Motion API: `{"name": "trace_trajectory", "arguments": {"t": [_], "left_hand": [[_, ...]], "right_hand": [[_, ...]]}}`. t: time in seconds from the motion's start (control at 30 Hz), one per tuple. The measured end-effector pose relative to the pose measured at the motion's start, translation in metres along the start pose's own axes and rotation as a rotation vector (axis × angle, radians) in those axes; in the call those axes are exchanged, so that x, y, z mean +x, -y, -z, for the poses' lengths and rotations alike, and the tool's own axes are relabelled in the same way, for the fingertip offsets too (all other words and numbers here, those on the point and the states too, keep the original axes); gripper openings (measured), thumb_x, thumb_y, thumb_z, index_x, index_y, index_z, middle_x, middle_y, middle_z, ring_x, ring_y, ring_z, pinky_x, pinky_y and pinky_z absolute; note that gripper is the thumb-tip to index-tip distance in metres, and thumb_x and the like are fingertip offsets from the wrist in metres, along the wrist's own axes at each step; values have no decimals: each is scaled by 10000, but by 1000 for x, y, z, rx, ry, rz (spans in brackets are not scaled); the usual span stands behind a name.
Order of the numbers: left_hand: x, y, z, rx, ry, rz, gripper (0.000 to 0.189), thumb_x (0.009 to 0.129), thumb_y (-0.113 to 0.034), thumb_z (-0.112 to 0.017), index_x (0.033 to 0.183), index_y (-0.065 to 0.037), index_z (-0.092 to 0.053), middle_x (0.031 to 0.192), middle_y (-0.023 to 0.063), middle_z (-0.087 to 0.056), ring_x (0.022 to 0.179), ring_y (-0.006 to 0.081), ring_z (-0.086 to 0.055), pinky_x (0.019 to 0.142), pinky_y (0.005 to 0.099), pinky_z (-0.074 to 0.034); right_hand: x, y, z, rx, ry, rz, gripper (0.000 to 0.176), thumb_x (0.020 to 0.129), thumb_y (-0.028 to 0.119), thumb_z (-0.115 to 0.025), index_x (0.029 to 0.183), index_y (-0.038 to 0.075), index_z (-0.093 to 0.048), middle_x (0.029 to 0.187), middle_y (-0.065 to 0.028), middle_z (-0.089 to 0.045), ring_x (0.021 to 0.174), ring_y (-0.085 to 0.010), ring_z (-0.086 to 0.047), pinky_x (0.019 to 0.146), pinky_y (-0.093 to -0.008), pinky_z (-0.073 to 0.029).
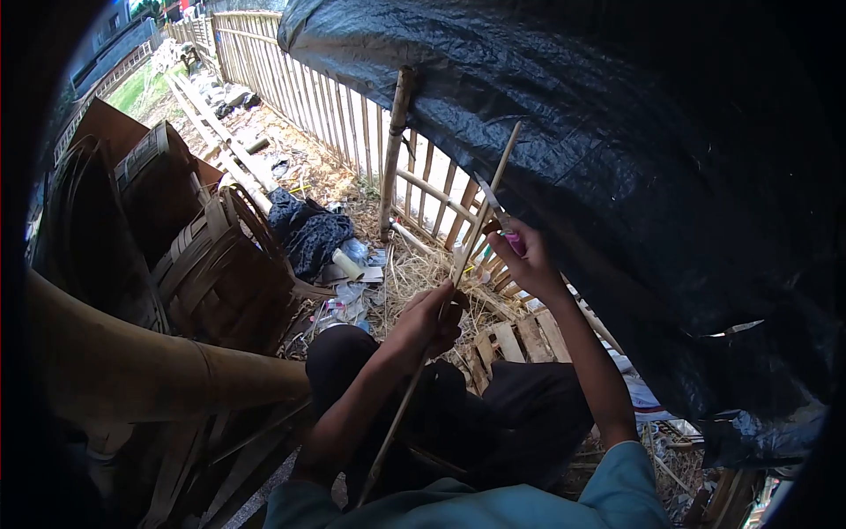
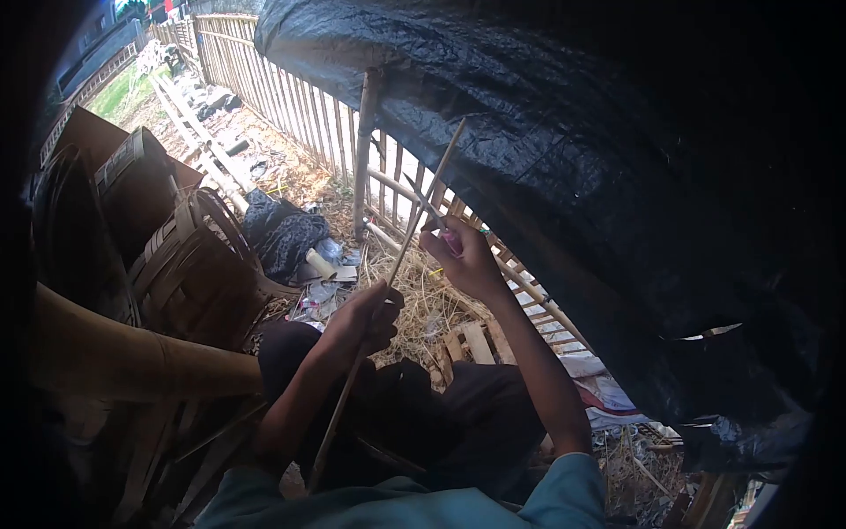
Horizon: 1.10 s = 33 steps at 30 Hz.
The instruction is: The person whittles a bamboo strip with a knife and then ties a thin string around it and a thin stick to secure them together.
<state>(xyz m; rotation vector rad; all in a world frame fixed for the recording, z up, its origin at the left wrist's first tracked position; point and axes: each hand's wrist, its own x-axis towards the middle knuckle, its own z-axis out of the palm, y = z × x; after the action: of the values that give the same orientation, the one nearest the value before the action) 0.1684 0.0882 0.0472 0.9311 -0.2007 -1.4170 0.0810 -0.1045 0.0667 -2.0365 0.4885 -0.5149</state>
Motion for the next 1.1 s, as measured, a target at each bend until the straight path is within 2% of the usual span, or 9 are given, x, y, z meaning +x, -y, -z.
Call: {"name": "trace_trajectory", "arguments": {"t": [0.1, 0.2, 0.33, 0.5, 0.6, 0.73, 0.77, 0.9, 1.1], "left_hand": [[-1, -2, -3, 32, 9, 11, 370, 986, -394, -366, 942, -64, -527, 575, -52, -365, 424, 62, -334, 353, 214, -252], [-2, -3, -6, 55, 33, 12, 412, 990, -405, -341, 973, -43, -537, 571, -41, -367, 441, 62, -348, 363, 221, -270], [10, 8, 2, 180, 42, -86, 457, 988, -414, -338, 1023, -11, -552, 586, -13, -412, 459, 95, -406, 412, 235, -349], [5, 10, -13, 484, -7, -100, 501, 997, -411, -315, 1070, 25, -552, 657, 38, -535, 556, 144, -570, 517, 252, -470], [12, 40, -10, 464, 164, 12, 441, 1005, -400, -327, 1090, 0, -492, 711, 80, -596, 565, 152, -608, 516, 267, -498], [15, 50, -12, 437, 280, 29, 453, 1009, -397, -305, 1112, 5, -487, 684, 74, -592, 523, 149, -601, 468, 254, -486], [15, 52, -17, 394, 217, 31, 456, 1011, -399, -294, 1105, -1, -497, 601, 18, -508, 449, 113, -521, 416, 235, -440], [18, 53, -12, 243, 158, -20, 460, 1011, -418, -287, 1100, -34, -524, 544, -60, -325, 396, 58, -311, 353, 222, -300], [15, 29, -5, 193, 76, 1, 448, 1005, -433, -302, 1084, -58, -536, 542, -70, -317, 393, 50, -288, 350, 214, -254]], "right_hand": [[-1, 7, -17, -46, 62, -26, 328, 842, 366, -674, 892, 47, -620, 590, 75, -437, 542, -24, -395, 495, -232, -323], [-1, 10, -17, 146, 106, -261, 313, 828, 362, -694, 843, 60, -613, 599, 79, -439, 550, -24, -401, 499, -231, -324], [1, 8, -16, 326, 55, -236, 245, 846, 303, -687, 813, 78, -598, 571, 89, -419, 507, -16, -375, 468, -220, -296], [11, -15, 3, 640, -180, -283, 208, 873, 251, -661, 737, 143, -546, 493, 94, -356, 382, -18, -257, 380, -224, -169], [16, -36, 23, 653, -243, -344, 243, 851, 281, -673, 727, 145, -515, 496, 74, -395, 371, -33, -342, 350, -224, -248], [14, -42, 34, 692, -378, -363, 309, 839, 266, -690, 648, 171, -467, 498, 79, -402, 366, -25, -321, 349, -220, -233], [14, -41, 33, 660, -396, -360, 313, 859, 284, -671, 651, 174, -464, 496, 91, -359, 372, -15, -286, 358, -215, -217], [11, -35, 38, 680, -153, -252, 295, 939, 356, -547, 744, 136, -570, 525, 99, -271, 410, -10, -246, 384, -208, -185], [6, -44, 29, 213, 12, -137, 454, 994, 410, -378, 861, 41, -607, 539, 78, -296, 474, -21, -290, 446, -238, -238]]}}
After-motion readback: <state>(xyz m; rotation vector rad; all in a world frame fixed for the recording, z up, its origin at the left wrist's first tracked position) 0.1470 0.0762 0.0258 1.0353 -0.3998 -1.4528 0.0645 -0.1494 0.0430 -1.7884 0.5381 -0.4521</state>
